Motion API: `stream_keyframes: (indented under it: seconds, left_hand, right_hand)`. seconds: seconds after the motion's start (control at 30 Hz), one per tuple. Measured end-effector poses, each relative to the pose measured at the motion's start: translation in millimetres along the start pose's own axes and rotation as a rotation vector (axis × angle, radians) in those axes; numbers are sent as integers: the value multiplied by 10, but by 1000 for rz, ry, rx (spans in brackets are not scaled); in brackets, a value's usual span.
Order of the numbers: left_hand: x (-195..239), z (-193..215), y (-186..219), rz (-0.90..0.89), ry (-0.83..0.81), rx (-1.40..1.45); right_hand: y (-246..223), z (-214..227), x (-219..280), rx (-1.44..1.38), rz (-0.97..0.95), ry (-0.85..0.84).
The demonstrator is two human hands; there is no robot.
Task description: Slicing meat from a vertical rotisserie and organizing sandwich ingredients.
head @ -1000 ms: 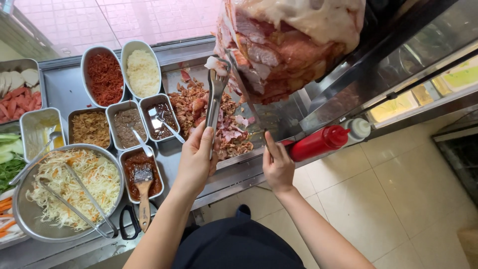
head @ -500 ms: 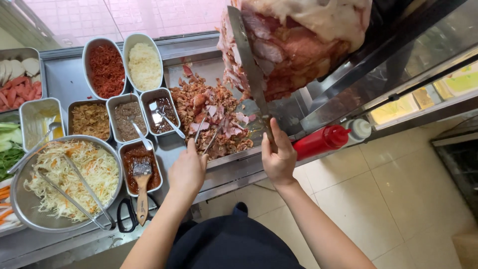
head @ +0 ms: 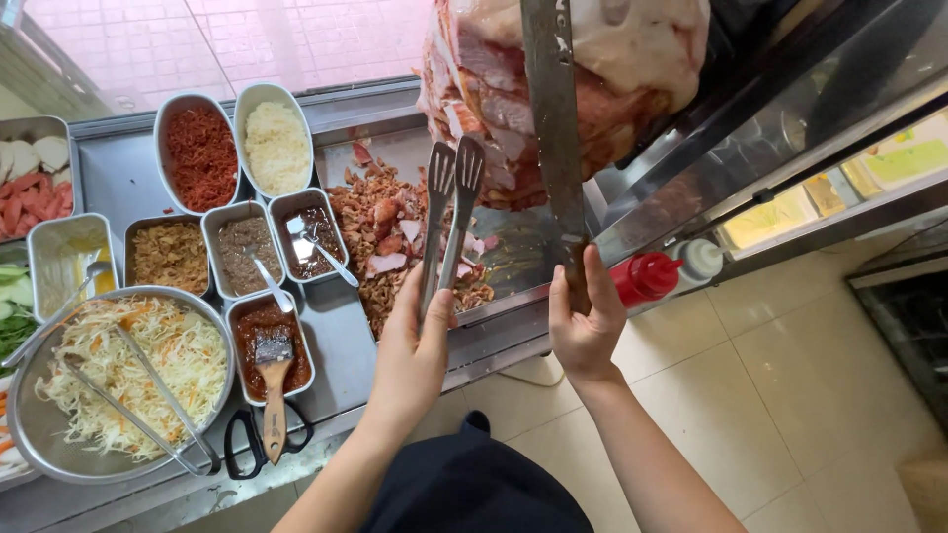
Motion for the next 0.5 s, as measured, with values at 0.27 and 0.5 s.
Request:
stream_keyframes:
  seconds: [0.27, 0.5]
  left_hand:
    - [19, -229, -40, 327, -25, 366]
    - [-251, -41, -158, 376, 21, 377]
  right_hand:
    - [36, -22, -197, -94, -25, -40]
    - [-242, -447, -711, 98, 86, -75]
Point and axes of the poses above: each hand's wrist, its own x-axis away from the middle knuckle, its own z-axis out of the back of the hand, y = z × x, the point moved 8 cm from there along -x, towards the middle knuckle, and after that the axes turned 8 degrees about y, right-handed, at the moved point
